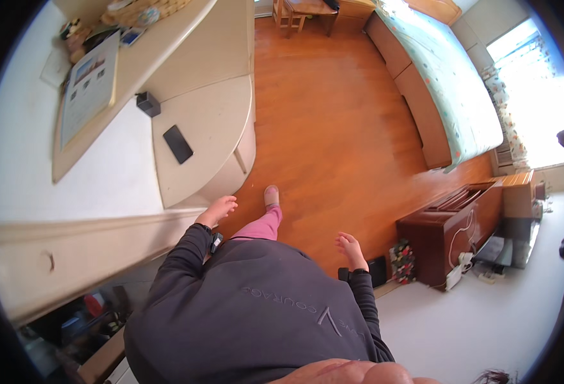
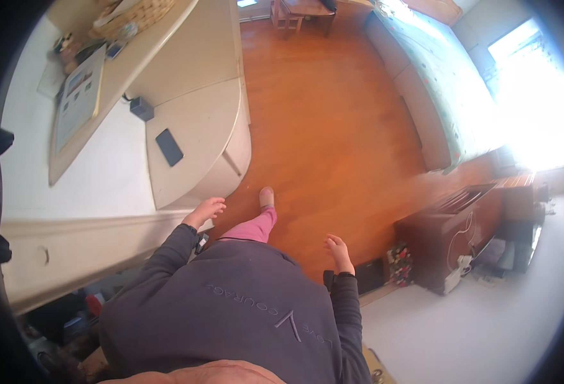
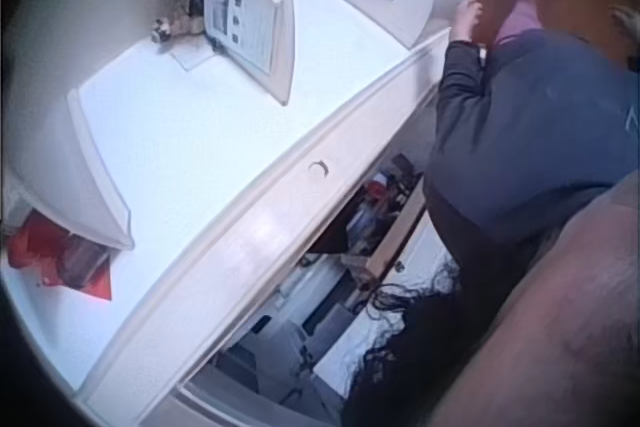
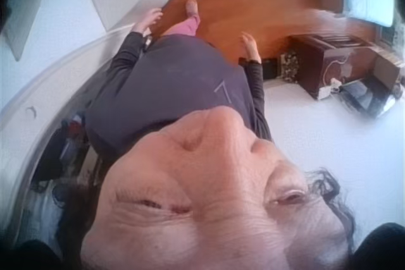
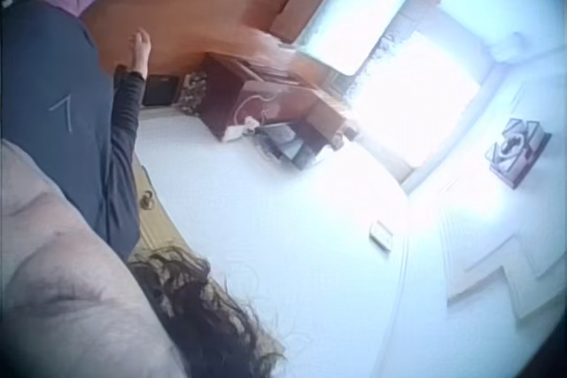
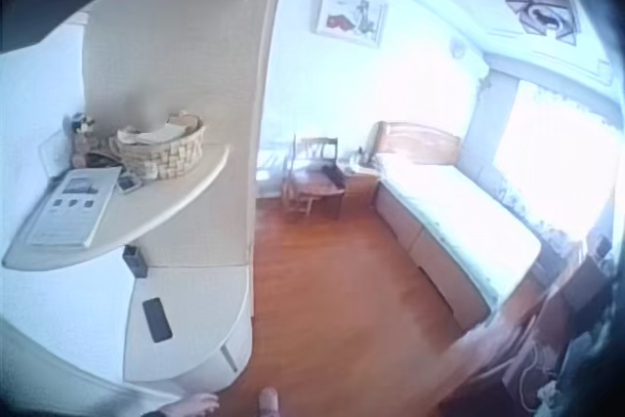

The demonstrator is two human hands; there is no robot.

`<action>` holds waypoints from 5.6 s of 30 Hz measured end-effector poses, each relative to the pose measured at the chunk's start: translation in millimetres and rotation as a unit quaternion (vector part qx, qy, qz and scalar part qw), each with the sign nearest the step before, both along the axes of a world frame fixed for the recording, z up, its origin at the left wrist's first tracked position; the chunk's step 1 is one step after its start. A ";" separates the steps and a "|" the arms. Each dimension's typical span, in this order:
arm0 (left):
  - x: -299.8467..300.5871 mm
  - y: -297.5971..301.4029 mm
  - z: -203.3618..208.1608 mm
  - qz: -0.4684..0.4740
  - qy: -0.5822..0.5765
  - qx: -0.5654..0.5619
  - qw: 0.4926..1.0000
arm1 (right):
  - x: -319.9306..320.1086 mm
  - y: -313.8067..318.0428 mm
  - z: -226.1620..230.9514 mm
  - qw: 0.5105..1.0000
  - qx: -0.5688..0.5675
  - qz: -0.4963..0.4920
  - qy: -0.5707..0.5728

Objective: The person opens a wardrobe, selects a purple shirt and a dark garment, and folds them on the bed. The person smooths and folds each item by hand, placing the folded garments on the bed.

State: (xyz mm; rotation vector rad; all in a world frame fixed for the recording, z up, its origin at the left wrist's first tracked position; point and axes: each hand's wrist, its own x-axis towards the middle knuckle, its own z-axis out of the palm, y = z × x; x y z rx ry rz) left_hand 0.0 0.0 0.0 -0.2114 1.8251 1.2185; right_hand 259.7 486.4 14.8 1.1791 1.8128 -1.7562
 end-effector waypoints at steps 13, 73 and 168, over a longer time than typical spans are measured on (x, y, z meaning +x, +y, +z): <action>-240.9 211.7 76.5 -0.042 0.137 0.141 0.980 | -101.1 115.1 20.4 0.989 -0.040 -0.130 -0.060; -679.8 366.7 222.3 0.740 0.270 -0.217 0.577 | -1260.7 -141.9 -72.8 0.535 -0.286 0.775 0.177; -708.4 585.2 257.5 0.929 0.273 -0.170 0.184 | -1301.7 -387.3 781.1 0.291 -0.191 0.198 0.917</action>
